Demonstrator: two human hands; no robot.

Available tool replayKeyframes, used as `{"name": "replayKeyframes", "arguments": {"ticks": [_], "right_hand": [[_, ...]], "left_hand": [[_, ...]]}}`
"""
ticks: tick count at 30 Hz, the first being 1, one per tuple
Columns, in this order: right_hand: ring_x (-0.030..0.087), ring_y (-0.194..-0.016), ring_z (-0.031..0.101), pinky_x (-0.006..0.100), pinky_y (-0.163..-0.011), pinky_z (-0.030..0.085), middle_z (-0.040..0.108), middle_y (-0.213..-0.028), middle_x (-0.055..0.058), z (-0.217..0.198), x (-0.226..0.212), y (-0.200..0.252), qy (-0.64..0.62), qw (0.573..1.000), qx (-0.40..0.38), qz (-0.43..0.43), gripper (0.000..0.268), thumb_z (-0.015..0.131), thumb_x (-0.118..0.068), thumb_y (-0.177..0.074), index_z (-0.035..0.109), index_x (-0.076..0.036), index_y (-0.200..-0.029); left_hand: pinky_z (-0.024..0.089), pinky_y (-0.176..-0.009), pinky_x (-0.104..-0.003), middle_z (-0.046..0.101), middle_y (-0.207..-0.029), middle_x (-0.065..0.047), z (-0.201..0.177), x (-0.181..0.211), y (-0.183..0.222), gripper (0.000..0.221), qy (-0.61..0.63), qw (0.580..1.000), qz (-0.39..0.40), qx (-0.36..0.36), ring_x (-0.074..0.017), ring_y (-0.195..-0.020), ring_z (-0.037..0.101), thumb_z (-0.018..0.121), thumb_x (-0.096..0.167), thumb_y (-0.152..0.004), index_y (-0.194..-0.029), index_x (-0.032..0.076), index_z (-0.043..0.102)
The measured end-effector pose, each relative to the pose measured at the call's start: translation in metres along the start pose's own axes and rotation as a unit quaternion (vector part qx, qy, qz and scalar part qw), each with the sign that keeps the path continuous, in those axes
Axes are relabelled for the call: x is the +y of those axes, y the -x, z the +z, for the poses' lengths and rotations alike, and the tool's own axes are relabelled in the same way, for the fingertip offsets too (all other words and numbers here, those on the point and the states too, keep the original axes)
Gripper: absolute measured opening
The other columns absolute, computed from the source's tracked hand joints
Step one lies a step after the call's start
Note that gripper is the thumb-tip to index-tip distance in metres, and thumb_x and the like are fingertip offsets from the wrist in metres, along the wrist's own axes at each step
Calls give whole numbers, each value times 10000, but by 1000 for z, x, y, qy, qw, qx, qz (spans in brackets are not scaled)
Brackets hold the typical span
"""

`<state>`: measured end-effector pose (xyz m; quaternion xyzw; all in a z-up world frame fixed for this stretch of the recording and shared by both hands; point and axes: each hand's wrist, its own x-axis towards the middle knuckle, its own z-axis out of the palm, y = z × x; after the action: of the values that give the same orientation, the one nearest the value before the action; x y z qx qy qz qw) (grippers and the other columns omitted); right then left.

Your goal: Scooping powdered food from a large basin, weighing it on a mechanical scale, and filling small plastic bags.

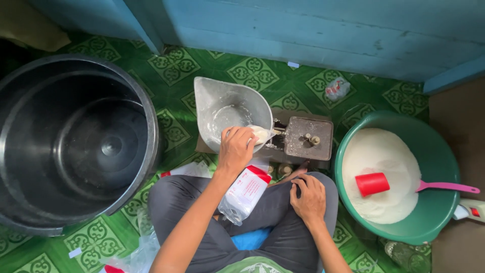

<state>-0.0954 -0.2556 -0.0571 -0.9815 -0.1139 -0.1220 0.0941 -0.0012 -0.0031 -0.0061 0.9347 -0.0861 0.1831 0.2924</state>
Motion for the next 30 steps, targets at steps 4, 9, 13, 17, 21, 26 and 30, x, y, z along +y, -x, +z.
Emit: {"name": "replayKeyframes", "arguments": {"ticks": [4,9,13,17,21,26,30], "right_hand": [[180,-1033,638,353,-935,482,652,-997,-8,-3,-3,0,5,1000,11,-10,105,670,-215,-778,699,-236,-877],[215,-1022,598,345,-957,438,655,-1063,5,-15,-14,-4,-55,998,6,32,141,658,-146,-762,717,-113,-887],[223,-1008,603,345,-944,441,661,-1046,0,-15,-14,-1,-56,998,13,21,139,652,-151,-757,715,-113,-875],[214,-1012,612,340,-964,440,666,-1052,-4,-9,-13,2,-52,998,19,21,137,657,-152,-757,723,-116,-872],[208,-1019,614,342,-957,439,666,-1020,-3,-7,-15,4,-30,999,14,21,120,658,-158,-754,720,-137,-855],[203,-1038,611,341,-976,431,678,-1050,2,-10,-16,8,-25,999,-5,26,115,653,-173,-771,727,-132,-849],[203,-1022,609,332,-948,432,678,-1050,-10,-7,-16,11,-11,1000,-6,22,119,660,-181,-774,732,-147,-862]], "left_hand": [[443,-888,-364,638,-870,34,-10,8,-3,127,27,998,5,51,-176,-891,635,669,223,-908,-823,154,605],[471,-865,-315,701,-900,-18,-12,2,-5,42,95,991,-37,88,-183,-855,631,675,24,-813,-801,42,638],[479,-847,-314,689,-876,-3,-38,7,-13,114,136,982,-21,129,-194,-794,617,699,-17,-758,-776,32,597],[504,-780,-318,696,-856,-11,-64,4,-20,112,163,973,-28,161,-211,-781,640,722,-16,-731,-773,24,626],[516,-754,-315,687,-826,-23,-87,-1,-24,110,172,972,-2,160,-220,-760,649,729,-2,-734,-766,31,629],[523,-715,-301,704,-834,-31,-129,-8,-22,97,174,969,-4,174,-209,-740,647,728,-20,-725,-776,30,662],[509,-651,-294,708,-827,-52,-170,-19,-14,91,190,961,-13,199,-200,-689,626,732,-36,-711,-763,15,677]]}}
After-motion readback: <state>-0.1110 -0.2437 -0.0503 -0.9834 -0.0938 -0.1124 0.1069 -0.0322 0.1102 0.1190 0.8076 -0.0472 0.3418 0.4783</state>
